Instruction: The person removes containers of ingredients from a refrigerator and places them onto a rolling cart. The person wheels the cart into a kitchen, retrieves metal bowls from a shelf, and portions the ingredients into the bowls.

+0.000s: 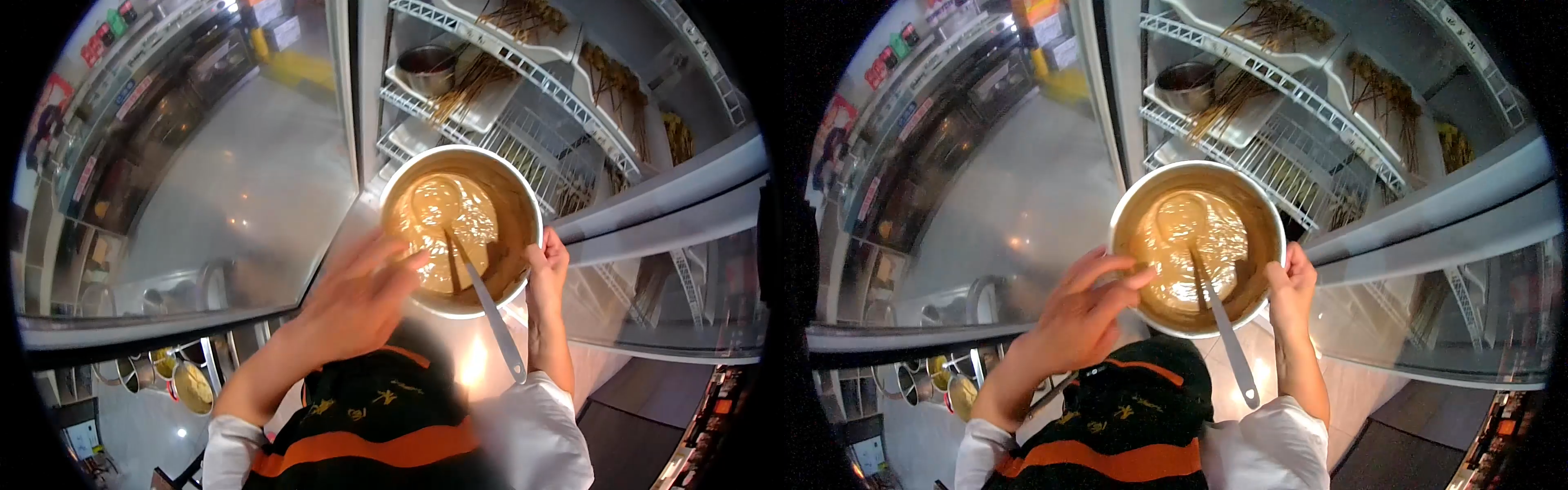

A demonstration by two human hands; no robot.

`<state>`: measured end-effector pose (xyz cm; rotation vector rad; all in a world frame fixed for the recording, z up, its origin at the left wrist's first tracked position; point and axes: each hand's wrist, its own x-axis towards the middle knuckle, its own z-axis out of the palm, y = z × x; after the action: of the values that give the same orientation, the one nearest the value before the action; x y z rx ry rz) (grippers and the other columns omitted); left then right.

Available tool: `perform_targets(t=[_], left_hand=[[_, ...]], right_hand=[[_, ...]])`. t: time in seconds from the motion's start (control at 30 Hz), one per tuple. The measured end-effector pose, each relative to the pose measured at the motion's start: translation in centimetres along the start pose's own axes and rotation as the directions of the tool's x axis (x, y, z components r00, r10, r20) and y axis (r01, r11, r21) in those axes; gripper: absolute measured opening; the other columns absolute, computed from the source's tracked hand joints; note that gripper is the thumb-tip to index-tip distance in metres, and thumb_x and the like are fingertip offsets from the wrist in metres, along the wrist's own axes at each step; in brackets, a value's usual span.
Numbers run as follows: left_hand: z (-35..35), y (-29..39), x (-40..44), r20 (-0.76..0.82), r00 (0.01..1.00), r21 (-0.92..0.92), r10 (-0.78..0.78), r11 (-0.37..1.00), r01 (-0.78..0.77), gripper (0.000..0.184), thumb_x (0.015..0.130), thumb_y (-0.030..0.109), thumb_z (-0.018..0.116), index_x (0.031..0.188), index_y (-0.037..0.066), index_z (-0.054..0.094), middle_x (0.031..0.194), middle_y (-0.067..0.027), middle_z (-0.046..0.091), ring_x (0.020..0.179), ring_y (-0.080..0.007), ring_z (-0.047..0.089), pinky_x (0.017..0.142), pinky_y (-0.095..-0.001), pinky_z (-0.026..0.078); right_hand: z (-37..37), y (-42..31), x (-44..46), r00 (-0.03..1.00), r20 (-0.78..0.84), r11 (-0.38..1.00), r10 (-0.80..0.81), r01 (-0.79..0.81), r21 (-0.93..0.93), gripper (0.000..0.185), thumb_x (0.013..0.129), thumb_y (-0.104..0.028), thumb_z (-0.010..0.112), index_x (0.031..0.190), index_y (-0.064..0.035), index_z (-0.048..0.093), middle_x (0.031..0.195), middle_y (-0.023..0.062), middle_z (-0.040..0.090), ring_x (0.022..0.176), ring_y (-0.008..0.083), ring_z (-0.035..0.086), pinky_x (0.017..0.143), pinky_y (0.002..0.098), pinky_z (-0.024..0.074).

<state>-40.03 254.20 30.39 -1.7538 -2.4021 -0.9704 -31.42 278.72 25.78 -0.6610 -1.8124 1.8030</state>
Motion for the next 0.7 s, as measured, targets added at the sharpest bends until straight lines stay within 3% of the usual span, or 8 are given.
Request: perform_targets(t=[0.13, 0.2, 0.33, 0.53, 0.6, 0.63, 0.67, 0.7], left_hand=[[1.1, 0.8, -1.5, 0.084, 0.993, 0.031, -0.088, 0.996, 0.086, 0.024, 0.062, 0.004, 0.050, 0.086, 0.001, 0.048, 0.087, -0.0135, 0.056, 0.097, -0.0283, 0.044, 0.085, -0.0418, 0.034], [1.7, 1.0, -2.8, 0.110, 0.993, 0.083, -0.038, 0.996, 0.029, 0.024, 0.063, 0.011, 0.051, 0.083, -0.003, 0.050, 0.076, -0.0144, 0.054, 0.086, -0.0279, 0.046, 0.082, -0.0388, 0.034], [1.9, 2.1, -5.4, 0.132, 0.991, 0.170, -0.011, 0.985, -0.011, 0.025, 0.062, 0.012, 0.051, 0.081, -0.004, 0.052, 0.071, -0.0140, 0.055, 0.082, -0.0263, 0.046, 0.079, -0.0364, 0.033], [0.3, 3.5, -7.9, 0.099, 0.995, 0.114, 0.017, 0.993, -0.029, 0.025, 0.062, 0.013, 0.052, 0.080, -0.003, 0.054, 0.063, -0.0121, 0.053, 0.079, -0.0257, 0.045, 0.078, -0.0371, 0.032], [-1.9, 4.4, -8.0, -0.039, 0.993, -0.096, -0.114, 0.989, 0.110, 0.023, 0.063, 0.011, 0.050, 0.081, -0.003, 0.053, 0.066, -0.0132, 0.054, 0.081, -0.0225, 0.045, 0.081, -0.0355, 0.031], [-2.8, 4.5, -8.3, -0.039, 0.993, -0.091, -0.110, 0.990, 0.106, 0.023, 0.063, 0.011, 0.050, 0.081, -0.003, 0.053, 0.066, -0.0132, 0.054, 0.081, -0.0225, 0.045, 0.081, -0.0355, 0.031], [-3.8, 4.4, -8.8, -0.034, 0.982, -0.392, -0.188, 0.906, 0.160, 0.025, 0.064, 0.012, 0.047, 0.085, -0.001, 0.052, 0.075, -0.0128, 0.054, 0.082, -0.0240, 0.046, 0.079, -0.0342, 0.032], [-4.5, 4.2, -9.3, -0.004, 0.966, -0.654, -0.260, 0.731, 0.194, 0.028, 0.065, 0.013, 0.045, 0.089, 0.002, 0.050, 0.083, -0.0124, 0.054, 0.084, -0.0254, 0.046, 0.077, -0.0330, 0.033]], right_hand=[[2.4, -0.3, -3.8, 0.990, 0.138, 0.999, 0.027, -0.024, -0.023, 0.020, 0.065, 0.004, 0.044, 0.059, -0.0098, 0.031, 0.058, -0.0060, 0.033, 0.056, 0.0027, 0.030, 0.049, 0.0171, 0.0231], [3.2, -0.5, -5.2, 0.979, 0.206, 1.000, 0.008, -0.006, -0.007, 0.020, 0.065, 0.004, 0.044, 0.059, -0.0098, 0.031, 0.058, -0.0060, 0.033, 0.056, 0.0026, 0.030, 0.049, 0.0172, 0.0231], [4.5, -0.9, -7.5, 0.971, 0.237, 1.000, 0.025, -0.021, -0.018, 0.020, 0.065, 0.005, 0.044, 0.059, -0.0096, 0.032, 0.058, -0.0060, 0.033, 0.056, 0.0025, 0.030, 0.049, 0.0171, 0.0233], [5.3, -1.2, -9.5, 0.977, 0.215, 1.000, 0.001, -0.001, -0.002, 0.019, 0.064, 0.005, 0.045, 0.059, -0.0092, 0.032, 0.058, -0.0059, 0.034, 0.056, 0.0023, 0.030, 0.049, 0.0168, 0.0237], [5.6, -1.5, -10.0, 0.981, 0.196, 1.000, 0.011, -0.016, 0.025, 0.019, 0.064, 0.005, 0.045, 0.059, -0.0090, 0.032, 0.058, -0.0058, 0.033, 0.055, 0.0024, 0.029, 0.049, 0.0169, 0.0238], [5.6, -1.6, -10.2, 0.981, 0.194, 0.999, 0.005, -0.011, 0.030, 0.019, 0.064, 0.005, 0.045, 0.059, -0.0090, 0.032, 0.058, -0.0058, 0.033, 0.055, 0.0024, 0.029, 0.049, 0.0169, 0.0238], [5.6, -1.6, -10.3, 0.982, 0.189, 1.000, 0.018, -0.022, 0.017, 0.019, 0.064, 0.005, 0.045, 0.059, -0.0089, 0.033, 0.058, -0.0057, 0.034, 0.055, 0.0025, 0.030, 0.049, 0.0169, 0.0240], [5.5, -1.6, -10.5, 0.982, 0.185, 0.999, 0.031, -0.032, 0.004, 0.019, 0.064, 0.005, 0.045, 0.059, -0.0088, 0.033, 0.058, -0.0055, 0.034, 0.055, 0.0026, 0.030, 0.049, 0.0169, 0.0241]])
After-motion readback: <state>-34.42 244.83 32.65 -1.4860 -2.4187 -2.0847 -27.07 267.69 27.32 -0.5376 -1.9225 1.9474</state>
